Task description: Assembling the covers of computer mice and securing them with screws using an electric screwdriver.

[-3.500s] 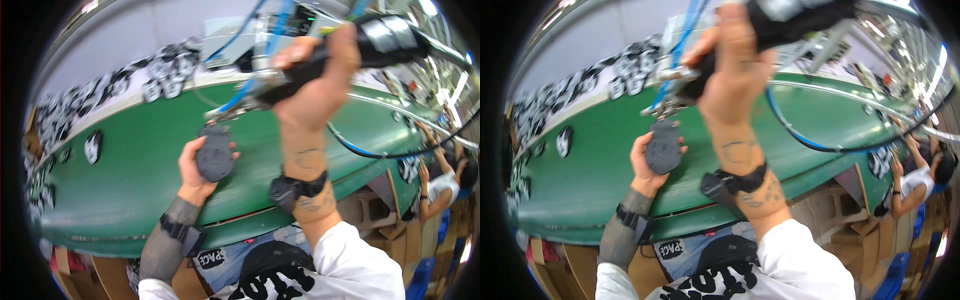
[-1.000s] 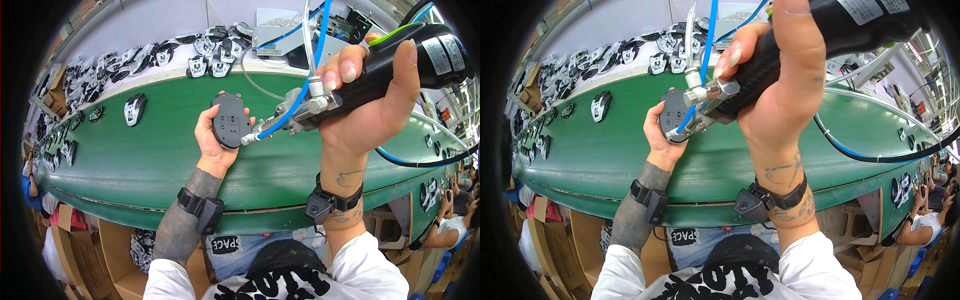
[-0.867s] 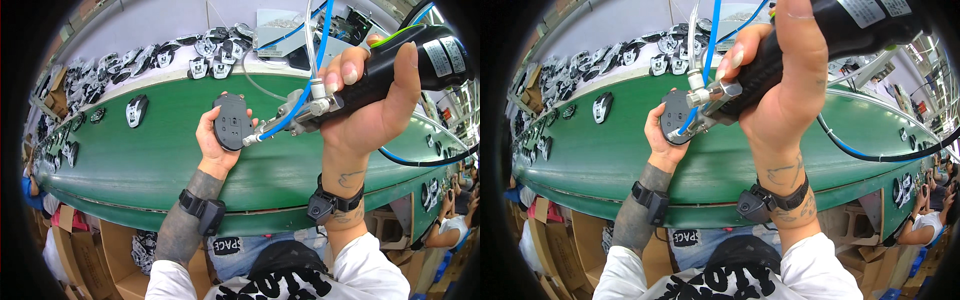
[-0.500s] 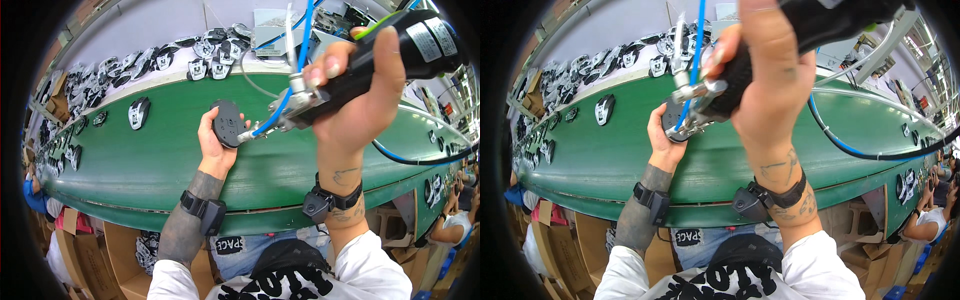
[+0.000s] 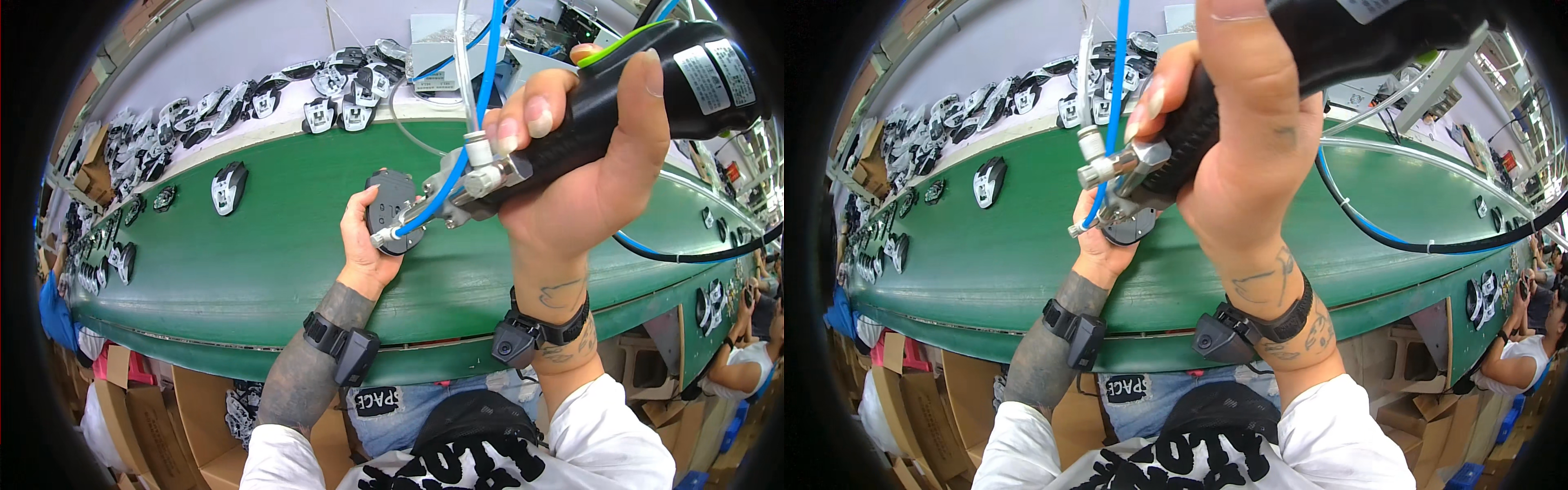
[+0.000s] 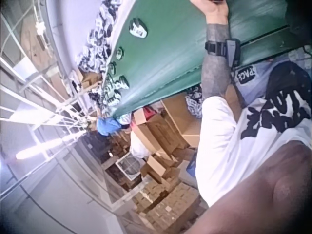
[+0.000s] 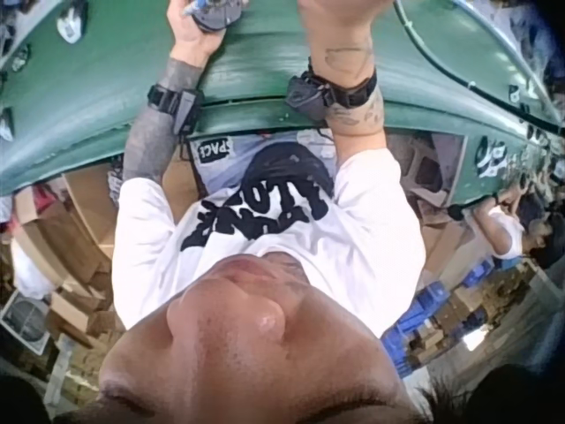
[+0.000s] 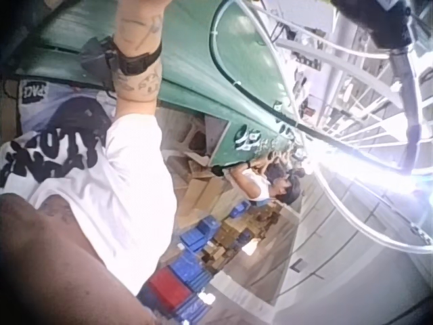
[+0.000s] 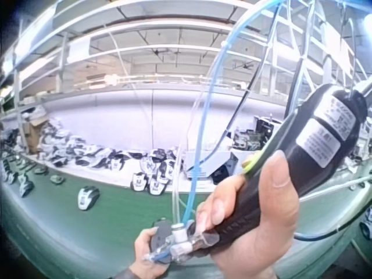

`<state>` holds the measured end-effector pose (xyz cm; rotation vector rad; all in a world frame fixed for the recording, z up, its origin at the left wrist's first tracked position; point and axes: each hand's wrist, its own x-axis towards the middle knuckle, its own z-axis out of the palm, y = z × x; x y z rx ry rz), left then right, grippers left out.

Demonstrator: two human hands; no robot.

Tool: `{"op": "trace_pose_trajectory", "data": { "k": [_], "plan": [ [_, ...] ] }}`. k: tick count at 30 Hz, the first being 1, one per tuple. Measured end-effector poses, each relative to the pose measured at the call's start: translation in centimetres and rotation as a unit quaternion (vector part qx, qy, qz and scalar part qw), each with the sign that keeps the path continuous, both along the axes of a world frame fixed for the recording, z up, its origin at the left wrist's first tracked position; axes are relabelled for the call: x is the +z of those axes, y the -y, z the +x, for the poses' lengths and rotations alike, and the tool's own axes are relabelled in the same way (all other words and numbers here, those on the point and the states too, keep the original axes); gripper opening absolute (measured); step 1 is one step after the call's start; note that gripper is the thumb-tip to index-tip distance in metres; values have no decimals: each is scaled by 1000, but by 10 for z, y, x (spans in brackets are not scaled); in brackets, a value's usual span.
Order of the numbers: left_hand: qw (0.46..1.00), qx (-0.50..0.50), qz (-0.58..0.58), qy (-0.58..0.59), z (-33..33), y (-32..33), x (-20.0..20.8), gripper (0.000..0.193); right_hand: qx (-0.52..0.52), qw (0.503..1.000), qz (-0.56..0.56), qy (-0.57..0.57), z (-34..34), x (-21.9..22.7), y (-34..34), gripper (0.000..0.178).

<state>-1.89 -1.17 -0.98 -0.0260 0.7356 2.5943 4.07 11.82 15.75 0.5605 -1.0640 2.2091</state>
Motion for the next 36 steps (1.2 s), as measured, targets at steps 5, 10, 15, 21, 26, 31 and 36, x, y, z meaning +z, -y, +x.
{"op": "trace_pose_trajectory", "data": {
  "k": [5, 10, 15, 21, 26, 31, 36],
  "plan": [
    [1000, 10, 23, 2, 3, -5, 4, 42, 28, 998, 43, -25, -1, -3, 2, 40],
    [999, 38, -18, -16, 0, -1, 3, 37, 21, 999, 19, -21, 2, -2, 3, 40],
    [995, 83, -36, 33, -11, 7, 1, 31, -51, 998, 26, -24, 4, 4, -8, 45],
    [978, 184, -91, 28, -28, 19, 2, 27, -48, 997, 45, -29, 7, 11, -29, 42],
    [975, 192, -110, 36, -24, 21, 6, 28, -53, 995, 64, -61, 8, 14, -39, 41],
    [997, 76, -15, 19, -14, 10, 7, 29, -19, 998, 49, -41, 9, 10, -27, 42],
    [1000, 22, 3, -2, -3, 3, 5, 40, -5, 998, 43, -39, 4, 0, -9, 45]
  ]
}}
